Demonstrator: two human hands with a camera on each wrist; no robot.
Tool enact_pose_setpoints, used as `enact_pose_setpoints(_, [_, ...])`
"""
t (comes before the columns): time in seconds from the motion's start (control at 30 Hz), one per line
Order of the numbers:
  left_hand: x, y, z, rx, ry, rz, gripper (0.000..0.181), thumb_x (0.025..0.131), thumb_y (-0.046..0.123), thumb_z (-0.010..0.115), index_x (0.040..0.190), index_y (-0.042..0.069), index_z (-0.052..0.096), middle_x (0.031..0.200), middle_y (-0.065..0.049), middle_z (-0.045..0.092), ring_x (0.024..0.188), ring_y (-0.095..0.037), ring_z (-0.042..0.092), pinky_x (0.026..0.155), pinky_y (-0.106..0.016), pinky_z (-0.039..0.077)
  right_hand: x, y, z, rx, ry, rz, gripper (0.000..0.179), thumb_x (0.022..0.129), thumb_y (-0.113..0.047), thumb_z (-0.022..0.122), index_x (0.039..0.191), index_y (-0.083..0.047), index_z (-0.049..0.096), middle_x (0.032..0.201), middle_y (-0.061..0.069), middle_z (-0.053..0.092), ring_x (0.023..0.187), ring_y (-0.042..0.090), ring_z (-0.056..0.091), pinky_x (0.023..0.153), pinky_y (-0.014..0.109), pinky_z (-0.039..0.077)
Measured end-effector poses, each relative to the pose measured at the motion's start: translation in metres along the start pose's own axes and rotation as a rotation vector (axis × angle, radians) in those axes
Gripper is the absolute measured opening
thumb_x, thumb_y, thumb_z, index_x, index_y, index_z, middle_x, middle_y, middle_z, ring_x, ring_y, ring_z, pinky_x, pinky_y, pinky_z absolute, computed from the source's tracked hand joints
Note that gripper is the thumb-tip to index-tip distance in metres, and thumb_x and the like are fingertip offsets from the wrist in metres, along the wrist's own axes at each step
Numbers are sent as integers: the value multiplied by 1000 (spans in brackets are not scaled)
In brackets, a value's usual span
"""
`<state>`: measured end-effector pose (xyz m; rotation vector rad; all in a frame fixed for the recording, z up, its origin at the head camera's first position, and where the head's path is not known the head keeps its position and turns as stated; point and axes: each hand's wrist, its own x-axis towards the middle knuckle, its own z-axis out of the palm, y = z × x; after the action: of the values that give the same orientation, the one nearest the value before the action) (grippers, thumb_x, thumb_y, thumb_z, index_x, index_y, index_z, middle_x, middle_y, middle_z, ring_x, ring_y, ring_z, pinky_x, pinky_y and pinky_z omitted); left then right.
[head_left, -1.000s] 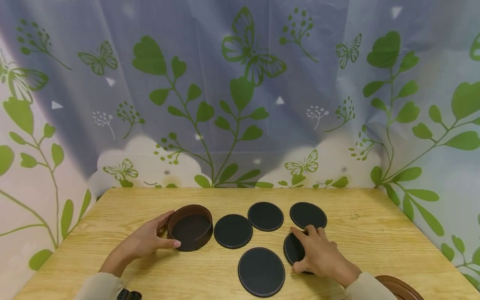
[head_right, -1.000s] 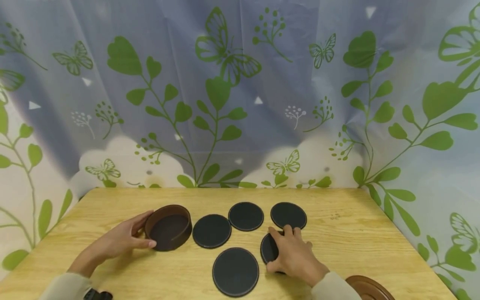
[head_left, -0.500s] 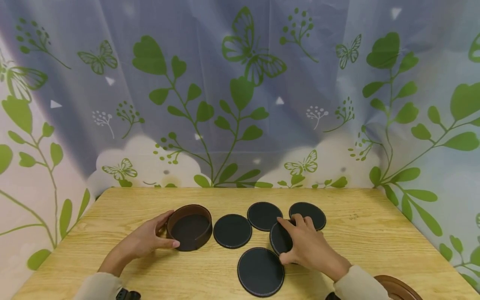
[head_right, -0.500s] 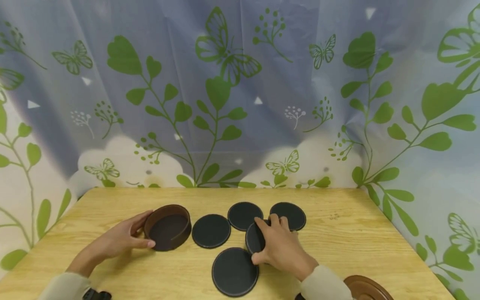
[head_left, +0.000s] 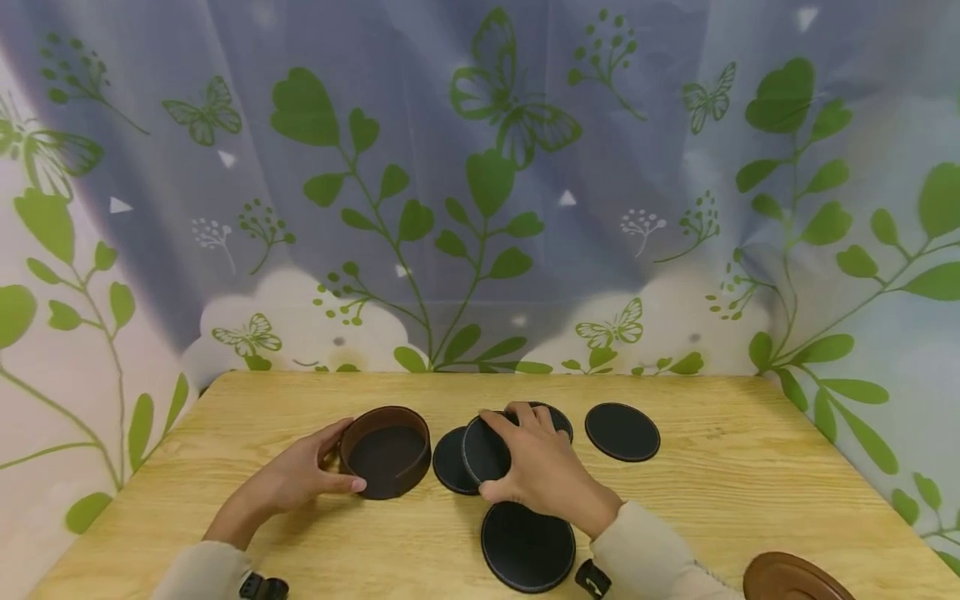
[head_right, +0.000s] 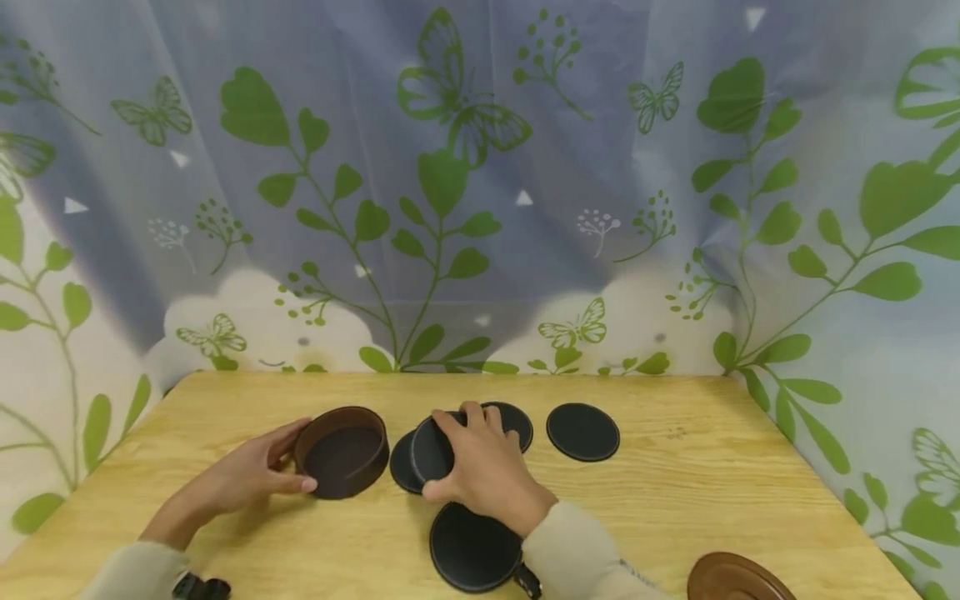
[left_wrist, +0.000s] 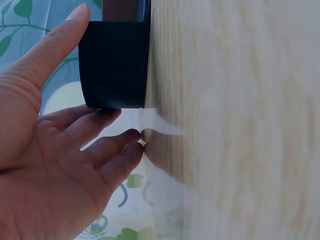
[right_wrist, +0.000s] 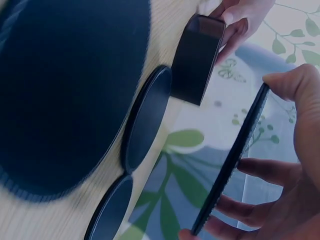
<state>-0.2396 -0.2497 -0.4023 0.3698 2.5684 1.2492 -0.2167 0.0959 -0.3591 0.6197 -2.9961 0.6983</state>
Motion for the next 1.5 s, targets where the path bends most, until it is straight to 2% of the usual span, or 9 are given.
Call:
enact_pose_setpoints(0.17, [-1, 1, 0, -21, -4, -5, 112, 86, 34, 88, 166, -2, 19, 171, -30, 18, 157, -52, 20, 120, -67, 31, 12, -14, 10, 33, -12, -44, 80, 84, -38, 86, 155, -23, 53, 154, 19, 48, 134, 44, 45, 94, 64, 45])
enact_pose_setpoints(0.43, [-2, -1, -1, -25, 2, -13, 113, 85, 35, 89, 166, -2, 20, 171, -29, 18, 157, -51, 20, 120, -66, 33, 30, -37, 27, 36, -22, -67, 79, 83, -41, 86, 154, -23, 55, 155, 19, 48, 138, 44, 45, 99, 68, 45])
enact_pose_setpoints(0.83, [1, 0, -2, 4, -5, -14, 113, 85, 39, 88, 166, -1, 20, 170, -30, 21, 156, -52, 23, 119, -67, 32, 57, -65, 49, -1, -22, -62, 83, 82, -45, 85, 155, -23, 53, 153, 15, 51, 137, 37, 47, 105, 67, 44])
enact_pose_setpoints(1.03, [1, -1, -3, -20, -8, -15, 116, 85, 39, 89, 166, -2, 18, 171, -30, 19, 156, -52, 23, 119, -66, 33, 71, -78, 57, -7, -28, -68, 81, 85, -47, 85, 155, -21, 53, 153, 16, 50, 138, 38, 46, 108, 65, 43])
enact_pose_setpoints(1.23, [1, -2, -2, -36, -10, -32, 119, 84, 42, 89, 167, -2, 17, 172, -29, 18, 157, -51, 22, 119, -64, 34, 82, -88, 67, -63, -41, -69, 82, 85, -51, 84, 155, -23, 53, 151, 14, 52, 136, 35, 47, 106, 61, 45])
enact_pose_setpoints(1.5, [2, 0, -1, -46, -22, -17, 113, 89, 39, 86, 166, -3, 15, 171, -30, 18, 155, -52, 27, 119, -64, 35, 90, -92, 73, -84, -57, -51, 84, 83, -53, 85, 154, -23, 53, 149, 13, 54, 134, 33, 48, 107, 60, 44])
